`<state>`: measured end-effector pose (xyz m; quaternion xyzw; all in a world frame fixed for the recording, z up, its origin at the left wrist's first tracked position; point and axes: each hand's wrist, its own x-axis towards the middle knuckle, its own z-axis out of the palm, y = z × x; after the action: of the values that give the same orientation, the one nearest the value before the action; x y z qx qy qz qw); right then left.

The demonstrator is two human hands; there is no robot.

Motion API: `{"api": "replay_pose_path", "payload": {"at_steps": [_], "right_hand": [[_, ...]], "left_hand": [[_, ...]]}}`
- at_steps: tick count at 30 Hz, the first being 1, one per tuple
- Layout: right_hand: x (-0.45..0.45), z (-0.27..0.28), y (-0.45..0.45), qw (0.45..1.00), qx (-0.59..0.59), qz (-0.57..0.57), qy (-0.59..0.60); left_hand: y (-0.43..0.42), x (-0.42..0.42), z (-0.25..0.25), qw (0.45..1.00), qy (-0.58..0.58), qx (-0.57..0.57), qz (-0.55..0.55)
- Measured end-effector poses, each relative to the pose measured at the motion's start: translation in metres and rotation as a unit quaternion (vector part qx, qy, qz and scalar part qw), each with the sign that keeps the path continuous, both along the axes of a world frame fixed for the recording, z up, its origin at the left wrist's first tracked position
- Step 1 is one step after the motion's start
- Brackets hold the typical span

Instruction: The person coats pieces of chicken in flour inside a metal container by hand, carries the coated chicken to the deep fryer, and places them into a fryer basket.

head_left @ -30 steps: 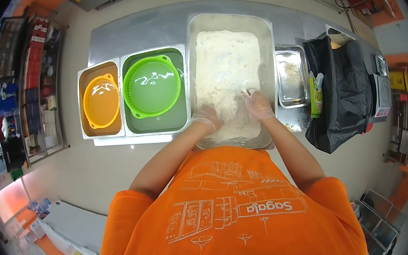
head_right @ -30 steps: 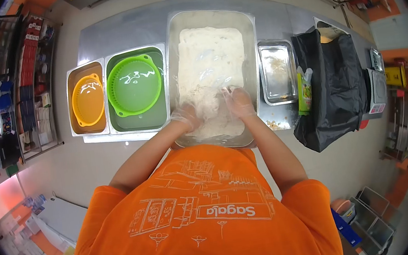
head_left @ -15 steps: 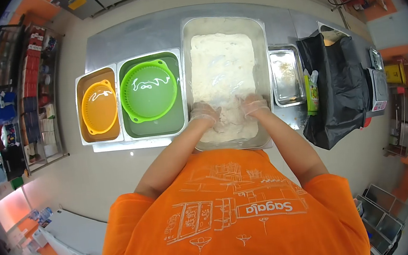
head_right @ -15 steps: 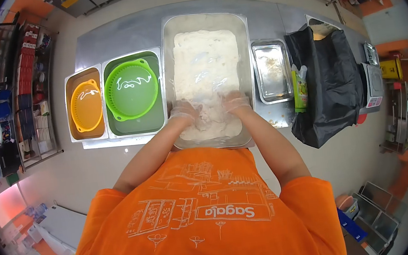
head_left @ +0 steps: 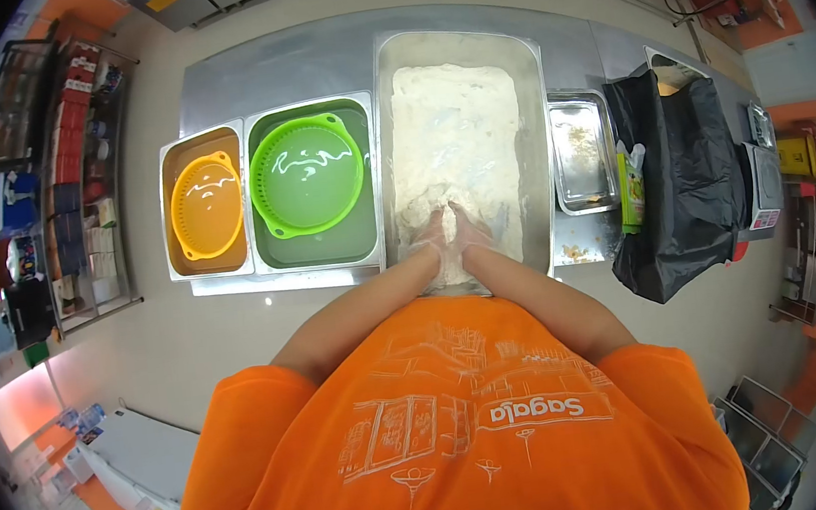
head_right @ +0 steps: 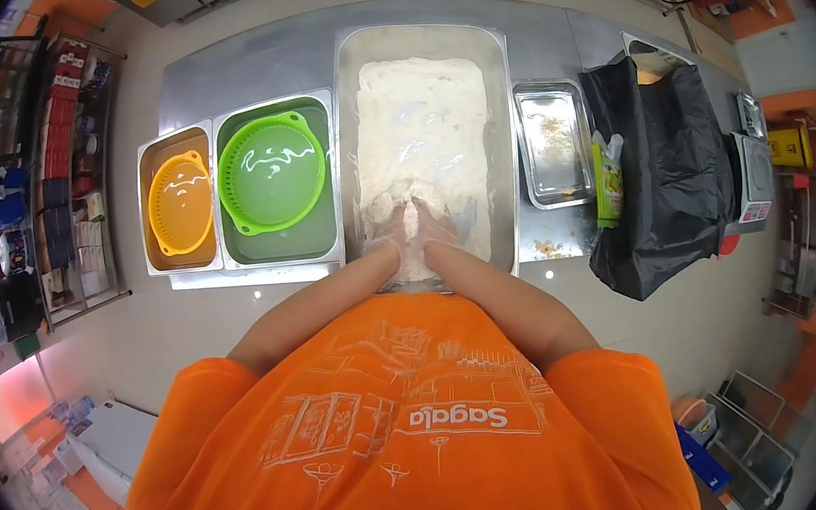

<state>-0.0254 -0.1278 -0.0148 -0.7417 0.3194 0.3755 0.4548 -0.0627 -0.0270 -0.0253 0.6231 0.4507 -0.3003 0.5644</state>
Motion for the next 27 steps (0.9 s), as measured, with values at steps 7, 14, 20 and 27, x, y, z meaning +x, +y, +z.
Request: {"api": "replay_pose_path", "payload": {"at_steps": [7,14,20,27], "right_hand": [[0.03,0.031,0.001,0.999,-0.019,-0.025,-0.009],[0.046,0.075,-0.056,0.862,-0.155,0.438,-0.205],[0.077,0.065,-0.062,0.816,-0.043,0.519,-0.253],[0.062,-0.037,-0.018,0.741,0.046,0.551,-0.381]], "left_hand": [[0.0,0.021,-0.04,0.959,0.03,-0.136,0.248],[0.03,0.026,0.066,0.912,-0.071,0.216,-0.342],[0.035,0.009,0.131,0.828,-0.043,0.138,-0.542],[0.044,0.06,0.098,0.905,-0.091,0.265,-0.321]]}}
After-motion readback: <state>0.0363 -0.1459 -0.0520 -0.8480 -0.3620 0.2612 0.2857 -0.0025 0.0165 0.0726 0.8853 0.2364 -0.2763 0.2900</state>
